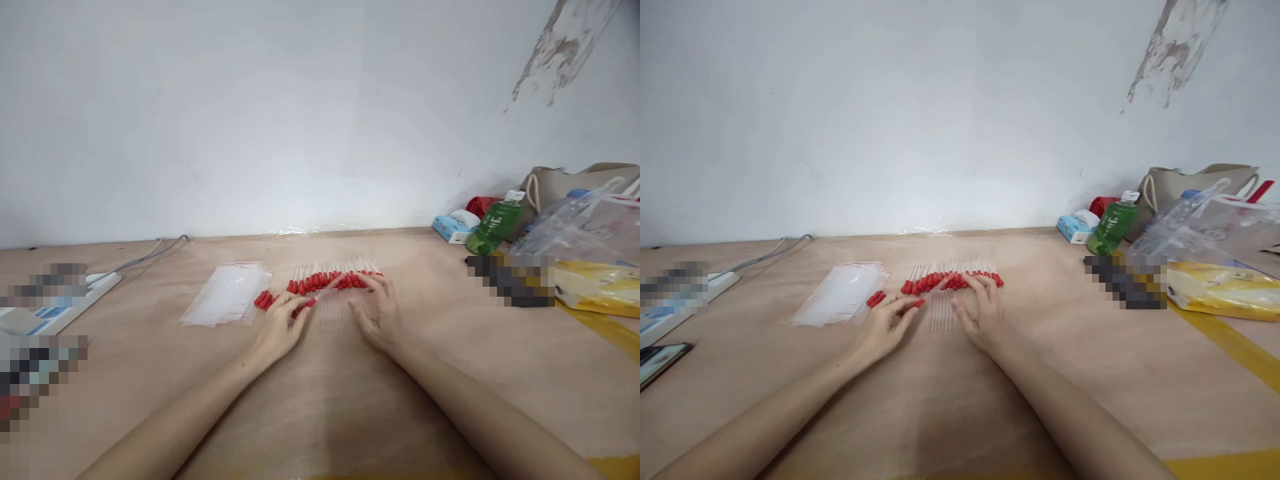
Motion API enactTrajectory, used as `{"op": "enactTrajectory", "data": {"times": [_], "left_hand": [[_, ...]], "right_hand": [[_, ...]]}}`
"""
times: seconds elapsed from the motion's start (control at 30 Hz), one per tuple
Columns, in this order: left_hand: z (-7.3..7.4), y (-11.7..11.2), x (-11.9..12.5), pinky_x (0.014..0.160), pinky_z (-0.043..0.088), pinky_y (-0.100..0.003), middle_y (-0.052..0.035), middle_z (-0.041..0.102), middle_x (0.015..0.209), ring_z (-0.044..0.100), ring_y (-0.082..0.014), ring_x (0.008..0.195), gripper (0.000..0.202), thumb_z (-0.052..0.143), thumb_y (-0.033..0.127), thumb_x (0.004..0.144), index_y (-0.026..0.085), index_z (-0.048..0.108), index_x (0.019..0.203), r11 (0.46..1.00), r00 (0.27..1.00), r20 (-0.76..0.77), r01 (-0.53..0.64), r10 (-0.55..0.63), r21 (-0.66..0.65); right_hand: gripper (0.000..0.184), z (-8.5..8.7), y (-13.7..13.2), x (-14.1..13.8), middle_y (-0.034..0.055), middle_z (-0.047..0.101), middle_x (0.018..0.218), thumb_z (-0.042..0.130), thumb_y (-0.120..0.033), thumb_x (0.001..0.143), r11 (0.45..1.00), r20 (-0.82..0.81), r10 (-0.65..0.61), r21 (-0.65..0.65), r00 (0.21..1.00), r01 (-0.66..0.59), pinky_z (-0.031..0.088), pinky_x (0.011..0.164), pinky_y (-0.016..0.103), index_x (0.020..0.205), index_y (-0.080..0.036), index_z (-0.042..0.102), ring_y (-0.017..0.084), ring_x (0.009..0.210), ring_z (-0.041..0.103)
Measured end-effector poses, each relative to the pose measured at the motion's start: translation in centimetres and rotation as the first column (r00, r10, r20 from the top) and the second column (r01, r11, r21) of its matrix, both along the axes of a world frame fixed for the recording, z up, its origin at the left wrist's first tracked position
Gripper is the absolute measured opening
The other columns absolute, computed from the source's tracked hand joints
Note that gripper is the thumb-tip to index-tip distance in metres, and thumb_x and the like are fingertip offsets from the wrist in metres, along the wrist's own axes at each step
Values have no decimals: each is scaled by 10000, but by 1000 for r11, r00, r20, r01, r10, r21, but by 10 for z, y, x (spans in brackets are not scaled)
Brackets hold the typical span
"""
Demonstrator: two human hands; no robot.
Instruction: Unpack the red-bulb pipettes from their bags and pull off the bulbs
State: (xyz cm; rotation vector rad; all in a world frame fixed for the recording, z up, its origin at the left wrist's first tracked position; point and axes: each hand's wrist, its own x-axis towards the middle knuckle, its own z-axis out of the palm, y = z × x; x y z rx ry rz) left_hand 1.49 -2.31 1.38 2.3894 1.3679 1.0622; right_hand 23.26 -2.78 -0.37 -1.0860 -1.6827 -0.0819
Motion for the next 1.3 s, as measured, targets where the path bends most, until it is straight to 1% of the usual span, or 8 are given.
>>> {"op": "enactTrajectory", "data": {"times": [0.1,0.2,0.27,0.37,0.57,0.97,1.13,1.3], "left_hand": [[-10,-10,7,770,452,-293,-49,549,899,533,-161,874,193,429,231,851,194,585,959,994,995,-62,84,-80,70],[-16,-9,8,789,448,-296,-52,547,928,526,-159,893,169,420,214,860,188,552,963,984,989,-64,138,-132,111],[-18,-7,8,785,447,-297,-51,560,923,528,-157,880,161,429,216,862,184,538,976,978,984,-75,170,-162,121],[-21,-6,7,760,447,-289,-44,571,882,529,-153,841,165,467,257,855,186,549,980,972,978,-91,196,-185,132],[-23,-12,1,689,438,-275,-36,568,766,522,-143,740,153,467,263,858,187,598,879,958,964,-135,249,-230,146],[-18,-17,-1,666,436,-236,-33,573,749,526,-123,705,171,453,212,860,180,620,847,958,962,-80,267,-259,106],[-16,-16,-7,665,448,-253,-39,587,771,546,-137,715,199,451,259,857,180,633,849,996,997,18,73,-74,47],[3,-2,-21,726,453,-280,-50,572,890,549,-164,829,250,432,281,842,205,624,982,983,978,128,-173,164,66]], "right_hand": [[390,6,-6,5,100,525,1159,528,-383,803,994,341,30,88,940,-63,308,925,423,1162,-231,522,227,1069,462],[232,3,-4,2,29,648,895,499,-358,837,990,479,87,60,874,-131,234,950,439,1016,-264,612,167,872,533],[208,-2,-1,-1,-1,648,725,486,-347,848,987,495,121,30,861,-156,220,943,432,961,-257,635,133,734,525],[210,-6,0,-3,-5,621,643,472,-333,854,985,486,159,-23,859,-169,235,913,406,888,-238,656,125,689,502],[240,-2,-12,-1,-10,599,617,434,-309,864,968,485,250,-121,838,-219,231,894,381,809,-242,658,125,689,474],[231,0,-12,5,-16,567,591,435,-304,862,963,488,266,-101,831,-249,234,881,382,846,-258,660,126,674,446],[233,-3,1,19,14,597,657,448,-304,850,979,343,192,-131,919,-155,302,813,340,848,-232,669,134,682,467],[272,-10,12,22,45,604,771,387,-228,833,954,166,104,-295,981,-51,379,670,270,944,-190,632,136,674,517]]}}
